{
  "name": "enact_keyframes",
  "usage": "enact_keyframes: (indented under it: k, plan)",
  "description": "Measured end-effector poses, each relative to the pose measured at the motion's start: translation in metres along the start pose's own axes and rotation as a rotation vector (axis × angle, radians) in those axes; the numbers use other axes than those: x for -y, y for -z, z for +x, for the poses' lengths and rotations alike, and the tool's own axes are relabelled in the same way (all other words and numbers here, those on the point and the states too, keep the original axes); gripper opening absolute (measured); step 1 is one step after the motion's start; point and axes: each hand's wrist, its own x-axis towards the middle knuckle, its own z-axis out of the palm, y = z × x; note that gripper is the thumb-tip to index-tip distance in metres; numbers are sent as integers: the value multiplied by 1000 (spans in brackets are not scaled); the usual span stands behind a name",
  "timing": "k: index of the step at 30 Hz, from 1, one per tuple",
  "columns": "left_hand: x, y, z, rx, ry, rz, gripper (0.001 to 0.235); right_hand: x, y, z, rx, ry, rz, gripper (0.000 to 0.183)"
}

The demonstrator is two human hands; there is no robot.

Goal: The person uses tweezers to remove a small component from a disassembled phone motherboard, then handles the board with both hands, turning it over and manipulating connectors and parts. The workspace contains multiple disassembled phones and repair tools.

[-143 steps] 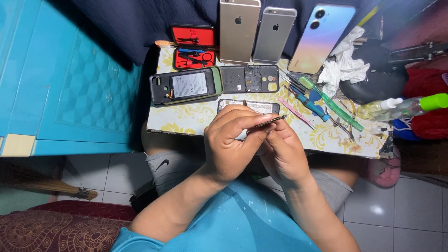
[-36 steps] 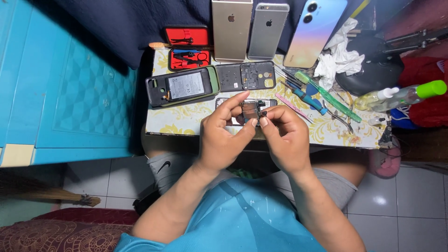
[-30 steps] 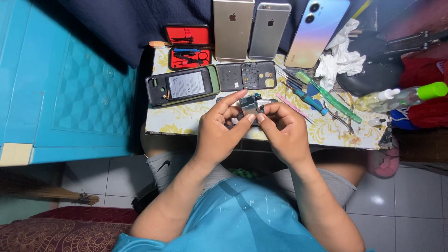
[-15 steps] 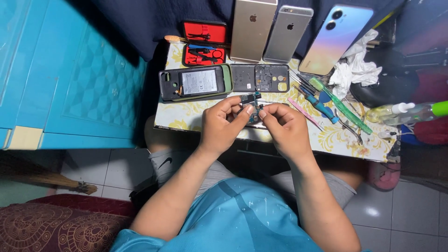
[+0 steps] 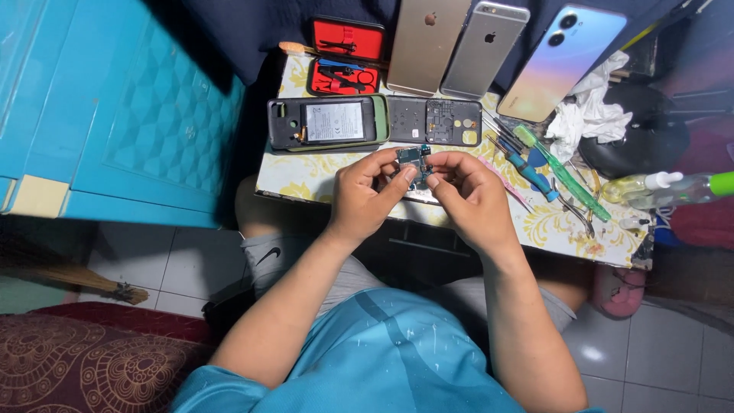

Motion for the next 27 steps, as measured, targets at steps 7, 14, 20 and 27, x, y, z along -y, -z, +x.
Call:
enact_keyframes:
  k: [7,14,20,27]
  plan:
    - [-6,4,-1,1,-167,26,15,-35,6,11,87,240,8,27]
    - [-10,4,1,61,-229,19,14,-30,5,18,102,563,-102,15]
    - [-2,4,-3,117,-255,25,18,-22,7,11,42,656,-189,10]
    - [-3,-1,-6,116,-272,26,10,-17,14,14,60,726,-228,6]
